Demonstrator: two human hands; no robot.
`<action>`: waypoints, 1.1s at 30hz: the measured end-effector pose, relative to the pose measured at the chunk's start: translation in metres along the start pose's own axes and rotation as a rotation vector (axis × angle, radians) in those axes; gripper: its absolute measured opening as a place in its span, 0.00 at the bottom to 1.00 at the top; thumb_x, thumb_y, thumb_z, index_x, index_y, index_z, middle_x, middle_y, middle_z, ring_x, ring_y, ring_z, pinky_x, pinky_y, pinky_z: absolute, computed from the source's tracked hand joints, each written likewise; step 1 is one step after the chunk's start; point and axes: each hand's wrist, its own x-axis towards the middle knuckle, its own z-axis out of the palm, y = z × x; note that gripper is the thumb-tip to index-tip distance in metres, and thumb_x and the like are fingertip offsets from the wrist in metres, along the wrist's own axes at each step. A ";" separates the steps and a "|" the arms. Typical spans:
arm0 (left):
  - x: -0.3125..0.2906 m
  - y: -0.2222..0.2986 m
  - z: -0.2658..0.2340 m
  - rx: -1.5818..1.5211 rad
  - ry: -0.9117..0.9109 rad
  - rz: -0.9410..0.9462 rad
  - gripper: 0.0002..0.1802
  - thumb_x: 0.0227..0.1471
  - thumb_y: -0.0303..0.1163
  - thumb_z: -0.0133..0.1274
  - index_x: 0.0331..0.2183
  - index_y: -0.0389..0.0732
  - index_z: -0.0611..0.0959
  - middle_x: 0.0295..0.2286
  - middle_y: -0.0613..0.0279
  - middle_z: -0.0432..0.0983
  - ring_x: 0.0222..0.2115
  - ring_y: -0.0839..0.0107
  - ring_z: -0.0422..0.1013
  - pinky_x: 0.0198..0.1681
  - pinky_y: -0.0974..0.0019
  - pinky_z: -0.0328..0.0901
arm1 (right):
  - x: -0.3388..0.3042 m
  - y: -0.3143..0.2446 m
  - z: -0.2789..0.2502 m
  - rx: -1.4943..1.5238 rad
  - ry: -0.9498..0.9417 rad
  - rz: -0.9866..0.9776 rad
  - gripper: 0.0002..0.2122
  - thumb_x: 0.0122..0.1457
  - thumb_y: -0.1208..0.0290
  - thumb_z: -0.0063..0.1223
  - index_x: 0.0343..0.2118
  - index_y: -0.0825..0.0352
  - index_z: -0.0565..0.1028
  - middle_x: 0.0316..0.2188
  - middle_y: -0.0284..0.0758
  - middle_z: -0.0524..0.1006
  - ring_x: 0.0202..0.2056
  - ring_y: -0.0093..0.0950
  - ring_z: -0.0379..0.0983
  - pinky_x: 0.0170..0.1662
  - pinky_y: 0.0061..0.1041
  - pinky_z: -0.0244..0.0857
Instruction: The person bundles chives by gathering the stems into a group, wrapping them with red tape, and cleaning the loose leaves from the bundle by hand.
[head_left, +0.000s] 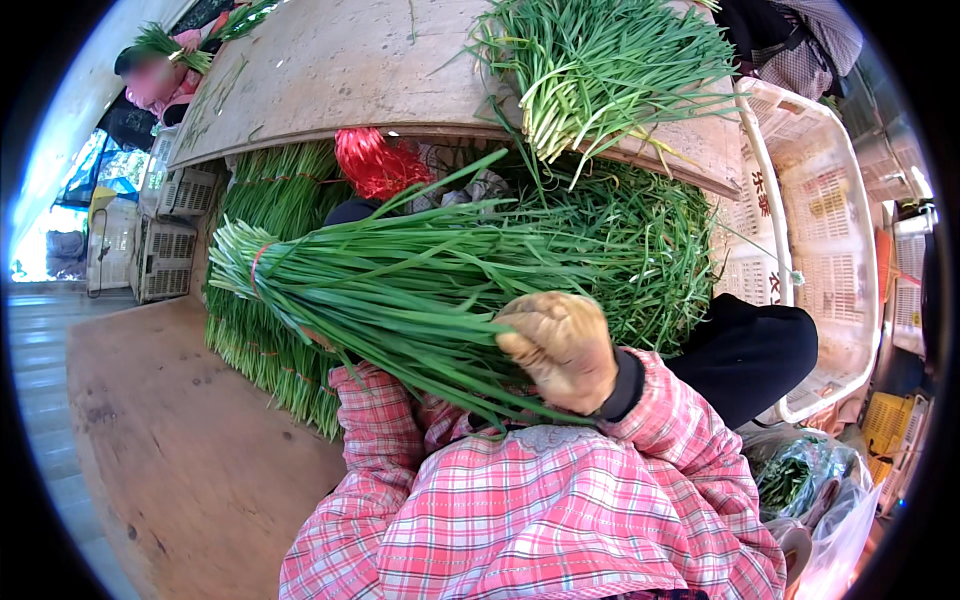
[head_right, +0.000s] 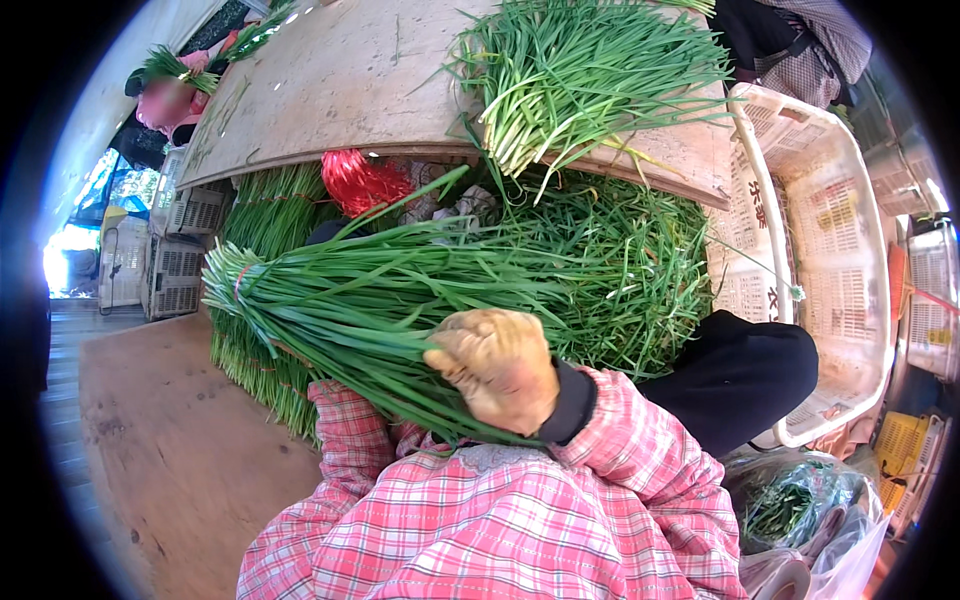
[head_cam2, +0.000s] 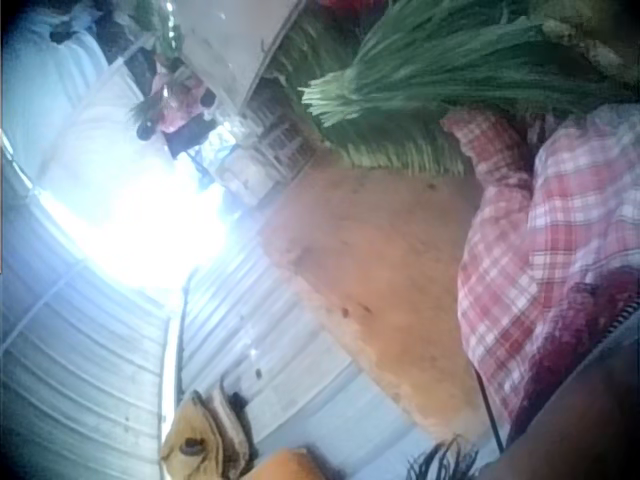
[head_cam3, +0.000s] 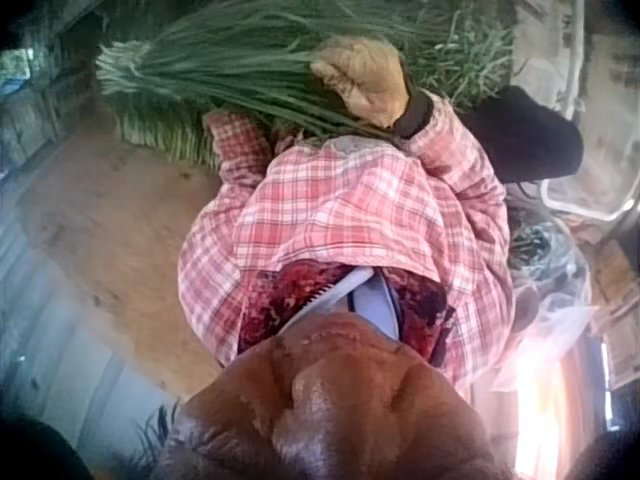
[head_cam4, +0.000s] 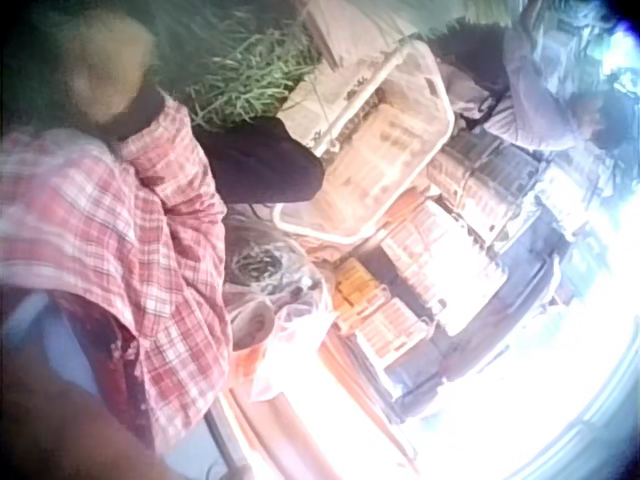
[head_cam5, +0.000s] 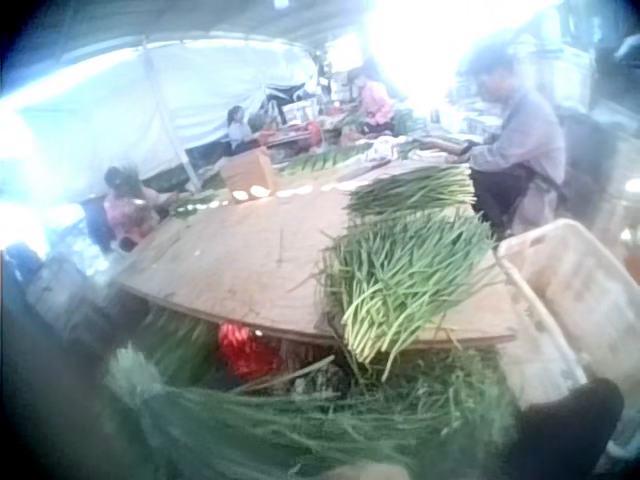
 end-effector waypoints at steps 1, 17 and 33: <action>0.000 0.000 0.000 0.001 0.002 0.002 0.31 0.59 0.53 0.36 0.58 0.46 0.65 0.55 0.56 0.63 0.54 0.54 0.62 0.57 0.46 0.57 | 0.003 0.005 -0.011 0.214 -0.038 -0.005 0.08 0.57 0.69 0.53 0.30 0.70 0.75 0.26 0.41 0.77 0.29 0.40 0.76 0.32 0.35 0.69; 0.009 -0.004 0.011 0.009 -0.010 -0.025 0.32 0.59 0.55 0.36 0.58 0.47 0.65 0.55 0.56 0.63 0.54 0.53 0.61 0.58 0.45 0.56 | 0.005 0.073 -0.030 -0.313 -0.294 0.013 0.10 0.47 0.80 0.56 0.35 0.66 0.77 0.28 0.38 0.77 0.29 0.40 0.74 0.32 0.32 0.68; 0.016 -0.009 0.017 0.001 -0.011 -0.024 0.32 0.59 0.56 0.35 0.58 0.47 0.65 0.56 0.56 0.62 0.55 0.52 0.60 0.58 0.44 0.55 | -0.051 0.092 -0.116 -0.430 0.058 0.371 0.06 0.52 0.76 0.58 0.34 0.68 0.77 0.29 0.35 0.77 0.29 0.28 0.73 0.35 0.22 0.67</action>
